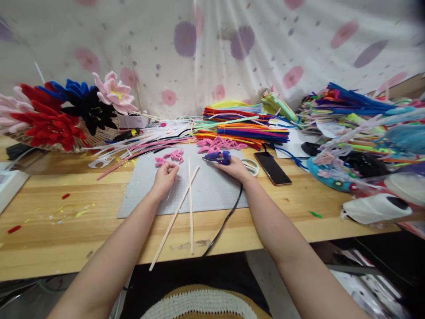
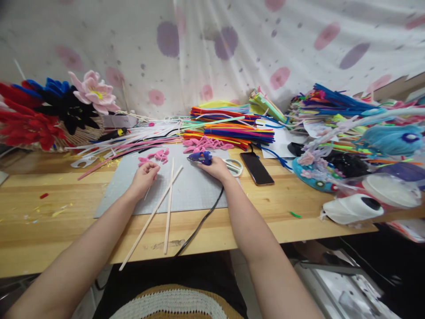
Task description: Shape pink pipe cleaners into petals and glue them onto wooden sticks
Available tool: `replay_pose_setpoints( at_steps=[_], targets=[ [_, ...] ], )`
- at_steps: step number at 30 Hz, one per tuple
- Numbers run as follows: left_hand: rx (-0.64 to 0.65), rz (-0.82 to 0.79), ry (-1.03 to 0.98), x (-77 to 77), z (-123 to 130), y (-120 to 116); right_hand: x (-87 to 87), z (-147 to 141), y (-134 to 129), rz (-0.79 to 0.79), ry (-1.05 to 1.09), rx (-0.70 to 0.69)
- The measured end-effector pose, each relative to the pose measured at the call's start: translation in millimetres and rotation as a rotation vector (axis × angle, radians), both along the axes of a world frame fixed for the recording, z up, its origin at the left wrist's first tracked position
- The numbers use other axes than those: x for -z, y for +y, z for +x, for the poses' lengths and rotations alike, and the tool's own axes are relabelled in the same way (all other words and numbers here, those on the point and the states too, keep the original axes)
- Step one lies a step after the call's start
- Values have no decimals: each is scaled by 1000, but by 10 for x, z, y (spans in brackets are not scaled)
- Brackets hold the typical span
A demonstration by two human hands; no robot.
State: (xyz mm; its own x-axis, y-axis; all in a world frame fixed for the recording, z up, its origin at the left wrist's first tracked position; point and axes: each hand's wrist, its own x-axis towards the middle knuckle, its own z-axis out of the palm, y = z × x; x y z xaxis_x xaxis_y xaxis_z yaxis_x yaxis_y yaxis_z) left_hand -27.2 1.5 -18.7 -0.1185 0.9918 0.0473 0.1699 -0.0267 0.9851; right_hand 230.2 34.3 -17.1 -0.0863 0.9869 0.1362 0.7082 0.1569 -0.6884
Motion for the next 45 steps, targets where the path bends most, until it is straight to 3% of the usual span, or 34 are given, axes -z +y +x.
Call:
replay_pose_setpoints(
  at_steps=[4,7,9,11,14,18,22,27,34,41,45],
  targets=[
    [-11,8,-10,-1,4,-3,-241,86,-88,-16,-207,-50],
    [-14,11,-28,8,5,3,-515,172,-213,-29,-462,52],
    [-20,7,-35,8,6,8,-669,164,-298,-187,-597,37],
    [-29,-6,-40,-3,9,10,-738,59,-354,-279,-617,-76],
    [-26,-39,-54,-31,11,5,-647,-273,-343,-238,-483,-172],
    [-28,-39,-93,-64,13,-8,-375,-774,-186,-257,-424,-75],
    [-27,-67,-135,-109,30,-39,-252,-1018,-37,-243,-381,19],
    [-12,-112,-212,-166,59,-77,-182,-1045,-20,-251,-143,48],
    [-3,-211,-339,-169,54,-80,-57,-1096,-57,-237,749,16],
    [19,-279,-358,-247,89,-130,-75,-1144,-82,-349,1121,-5],
    [44,-327,-375,-276,99,-150,-81,-1118,-84,-460,1227,-31]
  ],
)
